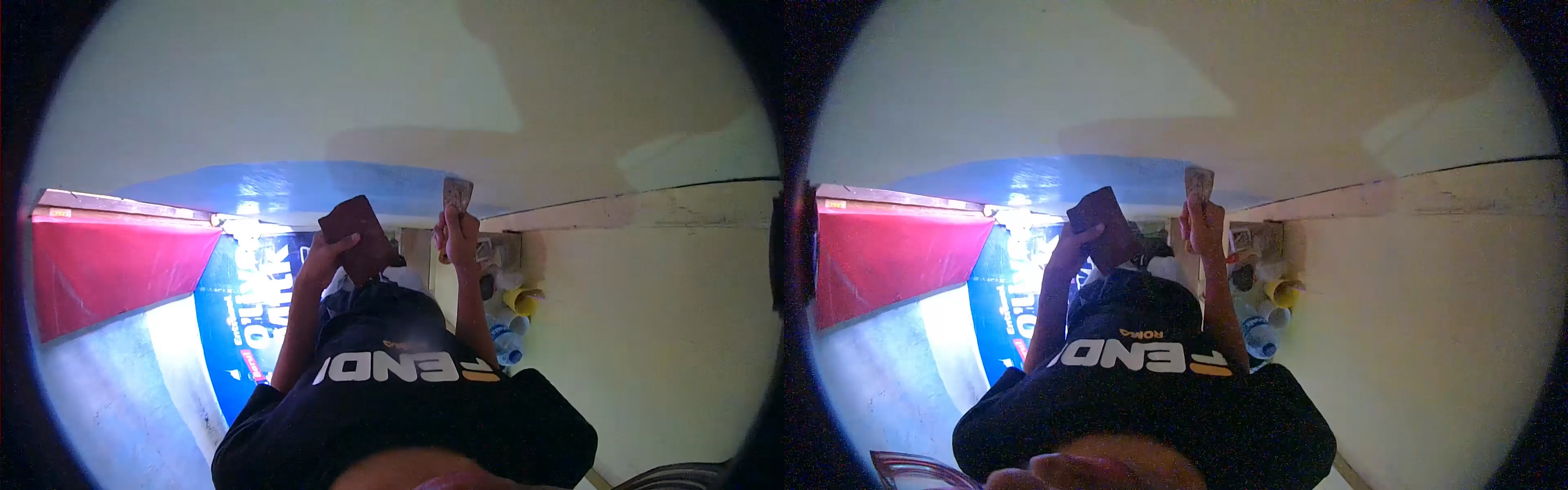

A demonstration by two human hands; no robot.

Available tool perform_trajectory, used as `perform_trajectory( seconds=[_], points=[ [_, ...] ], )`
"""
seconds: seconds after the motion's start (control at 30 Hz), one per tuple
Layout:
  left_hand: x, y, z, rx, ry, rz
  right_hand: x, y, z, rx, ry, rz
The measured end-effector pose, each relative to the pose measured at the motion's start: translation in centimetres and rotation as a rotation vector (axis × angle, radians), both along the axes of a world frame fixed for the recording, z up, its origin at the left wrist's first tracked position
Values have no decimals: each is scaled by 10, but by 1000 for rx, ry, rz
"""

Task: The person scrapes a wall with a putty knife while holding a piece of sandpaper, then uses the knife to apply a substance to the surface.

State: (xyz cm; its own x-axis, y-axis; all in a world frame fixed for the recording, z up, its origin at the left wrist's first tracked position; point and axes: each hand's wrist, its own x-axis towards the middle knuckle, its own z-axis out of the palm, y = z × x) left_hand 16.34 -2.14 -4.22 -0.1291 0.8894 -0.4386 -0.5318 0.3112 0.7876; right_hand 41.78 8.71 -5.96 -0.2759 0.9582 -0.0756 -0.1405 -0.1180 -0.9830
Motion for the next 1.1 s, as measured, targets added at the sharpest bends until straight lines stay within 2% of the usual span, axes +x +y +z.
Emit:
perform_trajectory(
  seconds=[0.27, 0.37, 0.47, 0.57, 0.67, 0.77, 0.87, 1.1],
  points=[
    [-8, -4, -2, 2, -16, -3, -6, -2, 11, 31, -46, -10],
    [-8, -7, -3, 6, -15, 9, -10, -4, 19, -4, 10, 2],
    [-13, -7, 3, 3, -12, 22, -7, -3, 9, -36, -5, -23],
    [-15, -11, 2, -29, 1, 19, -14, -8, 32, -46, 9, -29],
    [-16, -7, 2, -3, -41, 21, -3, 0, 9, 28, -34, -17],
    [-18, -12, -6, 59, -31, 46, -6, 0, 18, -32, 45, -22],
    [-20, -13, -2, -28, -28, 33, -5, -3, 11, -64, 56, -33],
    [-25, -14, -7, 32, -21, 7, -7, -6, 15, -18, -23, -19]
  ],
)
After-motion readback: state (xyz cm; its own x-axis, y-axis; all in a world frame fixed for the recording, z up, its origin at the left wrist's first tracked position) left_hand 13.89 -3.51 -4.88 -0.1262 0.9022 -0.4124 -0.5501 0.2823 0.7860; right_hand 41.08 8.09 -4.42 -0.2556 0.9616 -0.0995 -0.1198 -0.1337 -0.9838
